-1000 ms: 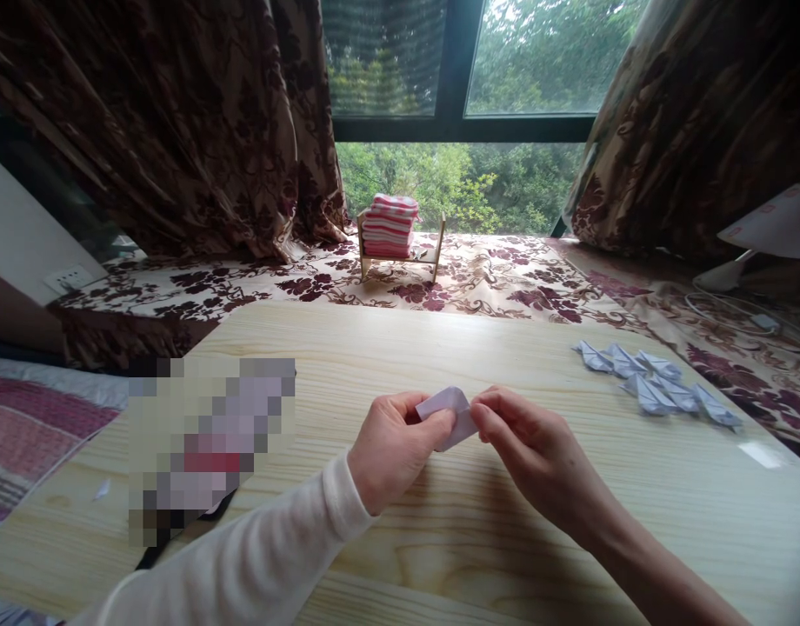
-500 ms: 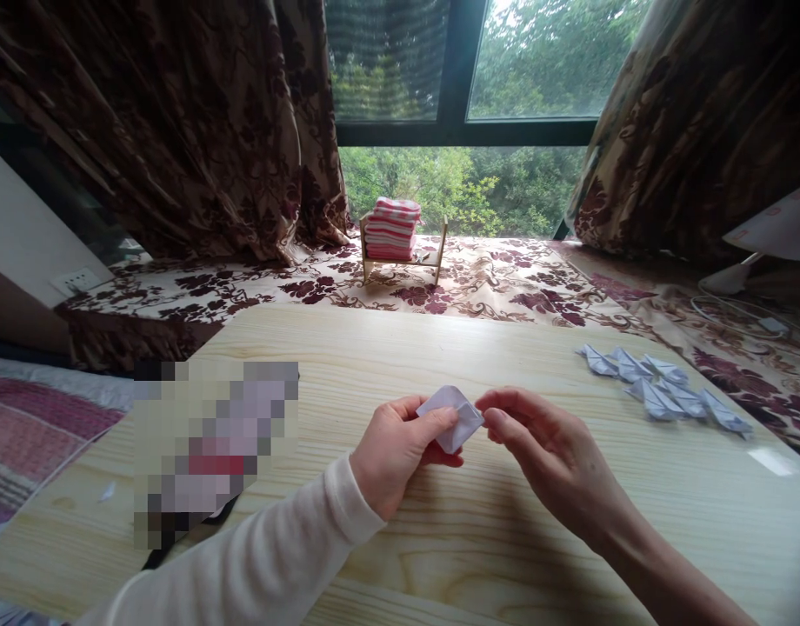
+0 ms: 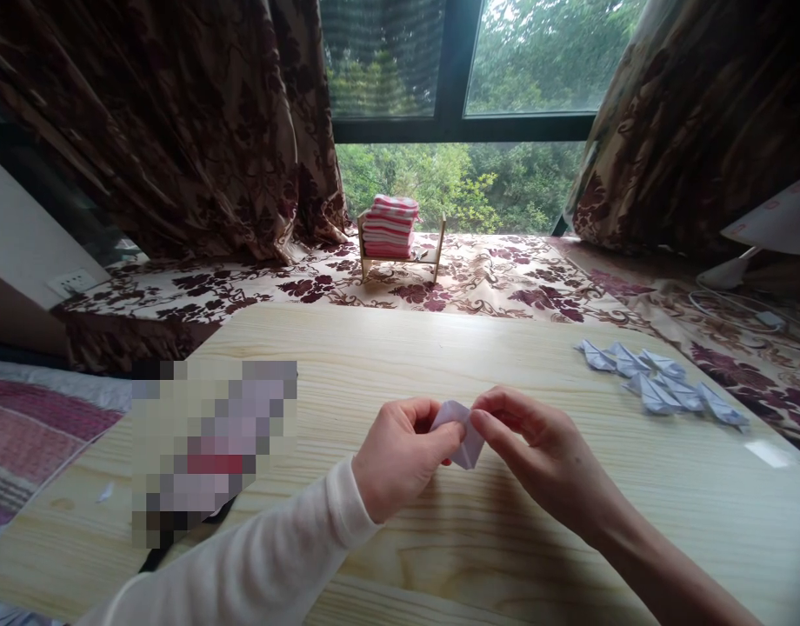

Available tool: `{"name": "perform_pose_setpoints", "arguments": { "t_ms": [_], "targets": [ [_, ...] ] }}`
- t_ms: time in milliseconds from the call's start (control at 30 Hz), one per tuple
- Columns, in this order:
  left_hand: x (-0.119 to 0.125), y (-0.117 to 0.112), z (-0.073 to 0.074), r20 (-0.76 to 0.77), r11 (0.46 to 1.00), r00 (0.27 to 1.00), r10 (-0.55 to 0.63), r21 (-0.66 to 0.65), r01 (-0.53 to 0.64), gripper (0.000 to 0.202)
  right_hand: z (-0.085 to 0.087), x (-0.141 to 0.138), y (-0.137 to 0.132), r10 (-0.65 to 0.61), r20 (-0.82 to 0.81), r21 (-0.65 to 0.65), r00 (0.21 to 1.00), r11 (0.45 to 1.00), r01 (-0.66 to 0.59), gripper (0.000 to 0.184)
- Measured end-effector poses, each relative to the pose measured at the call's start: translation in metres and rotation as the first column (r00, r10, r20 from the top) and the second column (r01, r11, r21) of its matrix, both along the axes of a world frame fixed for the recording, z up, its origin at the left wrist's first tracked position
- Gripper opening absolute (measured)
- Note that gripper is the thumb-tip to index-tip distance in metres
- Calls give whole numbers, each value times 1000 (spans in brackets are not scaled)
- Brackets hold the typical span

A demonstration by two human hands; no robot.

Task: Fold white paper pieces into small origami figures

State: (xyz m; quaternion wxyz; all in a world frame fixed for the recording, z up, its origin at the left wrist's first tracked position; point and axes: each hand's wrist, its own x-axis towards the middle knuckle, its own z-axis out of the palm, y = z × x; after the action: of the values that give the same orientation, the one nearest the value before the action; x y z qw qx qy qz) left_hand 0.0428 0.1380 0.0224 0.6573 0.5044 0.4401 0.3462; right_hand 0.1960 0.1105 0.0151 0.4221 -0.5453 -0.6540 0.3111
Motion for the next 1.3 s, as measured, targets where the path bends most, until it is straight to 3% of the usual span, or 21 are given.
{"name": "perform_pose_setpoints", "arguments": {
  "t_ms": [233,467,533,667,867,1067,1300],
  "targets": [
    [0,-2,-2,-32,993,996,-81,87,84,19,3,-3,-5,57,57,-2,997,998,-57,26],
    [-3,1,0,-104,991,989,-105,66,113,19,-2,-4,-1,29,17,-23,999,999,-28,28],
    [-4,3,0,-69,996,995,-73,43,76,19,-5,-2,1,-11,8,9,1000,1000,11,28],
    [-7,8,-1,68,997,995,77,-37,-75,25,-8,3,2,-157,69,193,985,971,141,22],
    [-10,13,-3,195,984,974,119,-155,-89,28,-10,-2,-1,-21,235,379,972,923,-71,24],
    [-10,12,-3,227,975,968,104,-217,-54,25,-11,-3,0,4,274,399,962,910,-117,26],
    [-9,11,-3,194,980,976,102,-187,-65,24,-7,-1,-2,-24,336,490,942,858,-153,22]
  ]
}}
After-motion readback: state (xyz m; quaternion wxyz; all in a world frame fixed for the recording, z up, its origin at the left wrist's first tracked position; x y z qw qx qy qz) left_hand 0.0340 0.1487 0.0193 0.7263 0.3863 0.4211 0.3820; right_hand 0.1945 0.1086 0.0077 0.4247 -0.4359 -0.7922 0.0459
